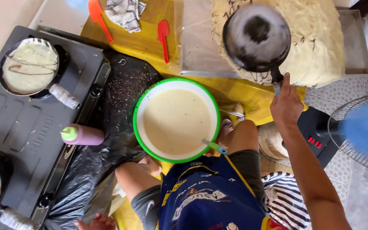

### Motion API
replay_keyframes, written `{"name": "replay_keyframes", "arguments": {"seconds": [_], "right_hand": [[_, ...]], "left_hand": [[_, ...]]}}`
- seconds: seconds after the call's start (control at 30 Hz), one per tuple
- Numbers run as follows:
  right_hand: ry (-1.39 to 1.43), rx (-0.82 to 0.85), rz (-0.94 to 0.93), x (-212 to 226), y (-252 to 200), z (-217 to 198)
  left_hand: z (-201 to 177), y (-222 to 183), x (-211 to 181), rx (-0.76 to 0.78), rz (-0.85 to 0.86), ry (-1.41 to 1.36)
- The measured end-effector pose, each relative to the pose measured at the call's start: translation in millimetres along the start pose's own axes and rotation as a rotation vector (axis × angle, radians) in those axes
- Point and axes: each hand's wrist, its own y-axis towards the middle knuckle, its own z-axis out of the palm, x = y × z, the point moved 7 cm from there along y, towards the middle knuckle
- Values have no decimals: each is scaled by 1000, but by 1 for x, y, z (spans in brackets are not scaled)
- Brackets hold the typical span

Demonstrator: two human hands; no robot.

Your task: Preparing crepes by pouring batter into pans, adding chocolate drizzle, and stacking finished crepes.

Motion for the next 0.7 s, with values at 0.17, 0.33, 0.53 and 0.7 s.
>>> {"name": "replay_keyframes", "arguments": {"seconds": [0.17,0.33,0.53,0.7], "right_hand": [[-376,-150,-121,-24,19,72],[-304,-368,-128,-25,26,61],[726,-240,-265,71,-8,-32],[903,564,-196,218,-125,29]], "left_hand": [[69,-5,14,-121,61,92],[172,-49,0,-220,137,266],[476,-171,28,248,778,982],[471,-136,120,577,355,928]]}}
